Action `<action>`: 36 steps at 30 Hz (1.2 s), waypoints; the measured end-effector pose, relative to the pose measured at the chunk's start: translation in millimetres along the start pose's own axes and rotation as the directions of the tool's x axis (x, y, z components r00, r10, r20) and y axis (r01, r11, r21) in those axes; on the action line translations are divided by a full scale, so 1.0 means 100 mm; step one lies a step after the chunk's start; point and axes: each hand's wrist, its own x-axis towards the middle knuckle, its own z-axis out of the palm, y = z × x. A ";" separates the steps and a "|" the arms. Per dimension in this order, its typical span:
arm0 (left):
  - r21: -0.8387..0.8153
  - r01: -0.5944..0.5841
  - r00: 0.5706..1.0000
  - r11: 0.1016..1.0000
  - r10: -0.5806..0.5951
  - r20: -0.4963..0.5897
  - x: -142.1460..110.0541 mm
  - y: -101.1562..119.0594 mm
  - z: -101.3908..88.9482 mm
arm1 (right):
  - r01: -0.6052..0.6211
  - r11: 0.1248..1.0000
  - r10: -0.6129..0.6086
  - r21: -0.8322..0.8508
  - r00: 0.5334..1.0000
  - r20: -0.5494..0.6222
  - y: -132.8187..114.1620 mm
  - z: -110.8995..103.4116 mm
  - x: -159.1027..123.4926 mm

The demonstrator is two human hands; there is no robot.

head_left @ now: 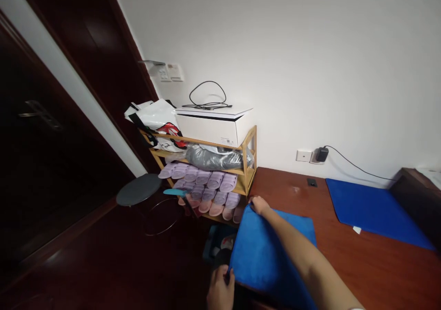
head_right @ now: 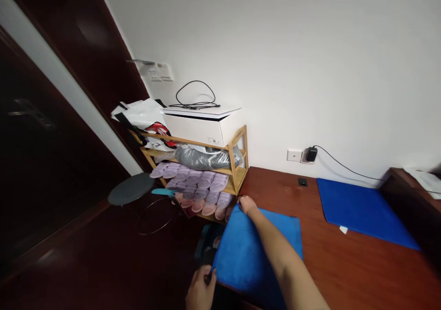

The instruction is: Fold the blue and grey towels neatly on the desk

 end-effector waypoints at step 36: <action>0.048 -0.138 0.983 0.989 0.131 0.130 0.20 0.37 -0.40 | 0.218 0.887 -0.199 0.408 0.976 -0.088 0.34 -1.30 -1.27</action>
